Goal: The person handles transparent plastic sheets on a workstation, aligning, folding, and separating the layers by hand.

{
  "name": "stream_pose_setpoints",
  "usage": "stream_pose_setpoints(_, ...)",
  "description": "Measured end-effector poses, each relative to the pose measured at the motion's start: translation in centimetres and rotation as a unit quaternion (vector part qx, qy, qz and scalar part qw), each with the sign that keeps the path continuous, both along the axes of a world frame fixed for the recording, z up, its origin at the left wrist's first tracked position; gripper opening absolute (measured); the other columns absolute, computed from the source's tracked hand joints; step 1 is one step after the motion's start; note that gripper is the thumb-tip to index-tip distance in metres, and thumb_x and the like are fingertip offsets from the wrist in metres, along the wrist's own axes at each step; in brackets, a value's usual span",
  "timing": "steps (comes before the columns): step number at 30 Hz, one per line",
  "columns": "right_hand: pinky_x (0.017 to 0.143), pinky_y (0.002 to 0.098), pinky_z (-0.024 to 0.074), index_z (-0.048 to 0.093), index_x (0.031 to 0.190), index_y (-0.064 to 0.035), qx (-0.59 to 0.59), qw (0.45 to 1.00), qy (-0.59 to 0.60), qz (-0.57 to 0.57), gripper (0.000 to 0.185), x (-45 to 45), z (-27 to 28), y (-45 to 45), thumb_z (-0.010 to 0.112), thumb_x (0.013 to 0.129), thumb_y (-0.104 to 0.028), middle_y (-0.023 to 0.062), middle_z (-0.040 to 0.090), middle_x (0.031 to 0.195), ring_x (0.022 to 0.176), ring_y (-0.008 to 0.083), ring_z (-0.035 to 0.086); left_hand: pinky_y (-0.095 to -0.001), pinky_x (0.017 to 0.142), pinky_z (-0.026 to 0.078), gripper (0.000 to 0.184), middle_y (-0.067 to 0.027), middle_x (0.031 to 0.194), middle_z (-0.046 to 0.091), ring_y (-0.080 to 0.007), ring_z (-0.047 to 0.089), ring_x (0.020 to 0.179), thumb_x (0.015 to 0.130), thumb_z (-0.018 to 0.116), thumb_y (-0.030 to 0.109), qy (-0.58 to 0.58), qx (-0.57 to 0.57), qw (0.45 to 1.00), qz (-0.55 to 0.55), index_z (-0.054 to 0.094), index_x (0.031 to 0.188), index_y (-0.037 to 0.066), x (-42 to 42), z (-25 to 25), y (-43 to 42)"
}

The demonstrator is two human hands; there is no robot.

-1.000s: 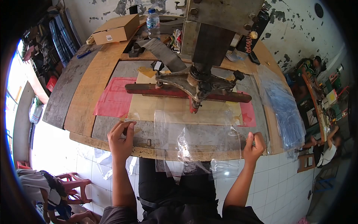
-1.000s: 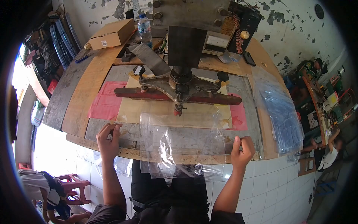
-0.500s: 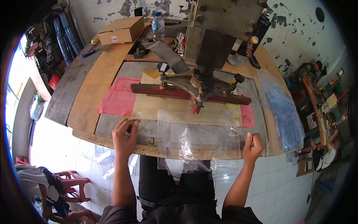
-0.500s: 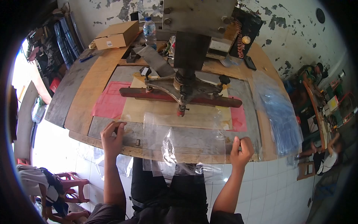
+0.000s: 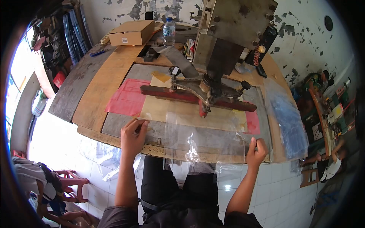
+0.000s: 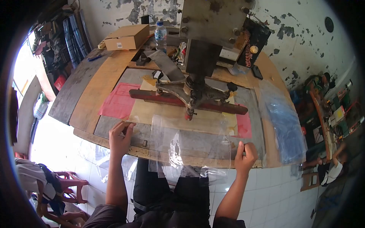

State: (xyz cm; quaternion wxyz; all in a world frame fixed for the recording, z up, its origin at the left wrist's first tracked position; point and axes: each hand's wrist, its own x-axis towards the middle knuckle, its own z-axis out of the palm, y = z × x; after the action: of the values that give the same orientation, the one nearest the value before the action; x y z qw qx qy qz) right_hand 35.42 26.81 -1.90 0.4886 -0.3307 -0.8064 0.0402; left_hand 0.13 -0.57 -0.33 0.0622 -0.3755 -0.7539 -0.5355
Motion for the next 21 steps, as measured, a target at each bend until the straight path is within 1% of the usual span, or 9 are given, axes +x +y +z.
stream_pose_setpoints(5, 0.057, 0.0435, 0.0347, 0.046, 0.072, 0.0013, -0.004, 1.000, -0.011, 0.005, 0.037, -0.2, 0.1, 0.0, 0.069, 0.098, -0.009, 0.0143, 0.047, 0.068, 0.060, 0.0335, 0.047, -0.0319, 0.063, 0.049, 0.011, -0.0118, 0.077, 0.066, -0.0198, 0.063, 0.064, 0.096, 0.071, 0.007, -0.002, -0.003, 1.000, -0.001, 0.075, 0.097, -0.003, 0.0, 0.2, 0.1)
stream_pose_setpoints(11, 0.057, 0.0433, 0.0360, 0.046, 0.072, 0.0018, -0.038, 0.999, -0.011, 0.019, 0.037, -0.3, -0.2, 0.5, 0.069, 0.098, -0.010, 0.0152, 0.048, 0.068, 0.060, 0.0339, 0.048, -0.0326, 0.063, 0.050, 0.010, -0.0119, 0.078, 0.066, -0.0208, 0.063, 0.064, 0.095, 0.072, 0.007, -0.001, 0.005, 1.000, -0.004, 0.074, 0.096, -0.003, 0.0, 0.0, 0.3)
stream_pose_setpoints(14, 0.058, 0.0437, 0.0371, 0.045, 0.073, 0.0021, -0.058, 0.998, -0.004, 0.022, 0.038, -0.4, -0.7, -0.1, 0.069, 0.099, -0.011, 0.0155, 0.048, 0.069, 0.061, 0.0345, 0.048, -0.0330, 0.063, 0.050, 0.010, -0.0121, 0.078, 0.066, -0.0212, 0.064, 0.064, 0.095, 0.072, 0.007, -0.003, -0.009, 1.000, -0.002, 0.074, 0.096, -0.003, 0.1, 0.0, -0.2)
stream_pose_setpoints(16, 0.059, 0.0421, 0.0400, 0.048, 0.074, 0.0025, -0.075, 0.997, -0.030, 0.022, 0.036, -0.1, -0.5, 0.3, 0.069, 0.099, -0.011, 0.0158, 0.050, 0.070, 0.062, 0.0337, 0.051, -0.0312, 0.065, 0.049, 0.011, -0.0105, 0.078, 0.067, -0.0169, 0.063, 0.066, 0.096, 0.070, 0.005, -0.013, -0.011, 1.000, -0.010, 0.076, 0.098, -0.003, 0.1, -0.1, -0.1)
stream_pose_setpoints(17, 0.059, 0.0421, 0.0400, 0.048, 0.074, 0.0025, -0.071, 0.997, -0.030, 0.023, 0.036, -0.3, -0.2, 0.4, 0.069, 0.099, -0.011, 0.0158, 0.050, 0.070, 0.062, 0.0337, 0.051, -0.0312, 0.065, 0.049, 0.011, -0.0105, 0.078, 0.067, -0.0169, 0.063, 0.066, 0.096, 0.070, 0.005, -0.013, -0.006, 1.000, -0.009, 0.076, 0.098, -0.003, 0.0, -0.1, 0.0)
stream_pose_setpoints(19, 0.063, 0.0378, 0.0451, 0.059, 0.081, 0.0032, -0.099, 0.994, -0.028, 0.031, 0.026, -0.7, 0.2, 0.3, 0.071, 0.098, -0.013, 0.0143, 0.059, 0.075, 0.066, 0.0287, 0.058, -0.0319, 0.065, 0.050, 0.011, -0.0110, 0.079, 0.067, -0.0177, 0.063, 0.066, 0.096, 0.071, 0.006, -0.022, -0.013, 1.000, -0.004, 0.076, 0.098, -0.003, 0.0, -0.3, 0.0)
stream_pose_setpoints(20, 0.063, 0.0378, 0.0451, 0.059, 0.081, 0.0032, -0.096, 0.994, -0.029, 0.034, 0.026, -0.9, 0.3, 0.3, 0.071, 0.098, -0.013, 0.0143, 0.059, 0.075, 0.066, 0.0287, 0.058, -0.0319, 0.065, 0.050, 0.011, -0.0110, 0.079, 0.067, -0.0177, 0.063, 0.066, 0.096, 0.071, 0.006, -0.022, -0.010, 1.000, -0.001, 0.076, 0.098, -0.003, 0.0, -0.3, -0.1)
stream_pose_setpoints(21, 0.066, 0.0358, 0.0473, 0.064, 0.088, 0.0028, -0.127, 0.990, -0.028, 0.055, 0.023, -1.1, 0.5, 0.4, 0.070, 0.100, -0.016, 0.0127, 0.064, 0.079, 0.070, 0.0251, 0.061, -0.0321, 0.065, 0.050, 0.010, -0.0111, 0.080, 0.068, -0.0183, 0.064, 0.067, 0.095, 0.071, 0.005, -0.017, -0.013, 1.000, -0.005, 0.076, 0.099, -0.003, 0.1, -0.4, -0.2)
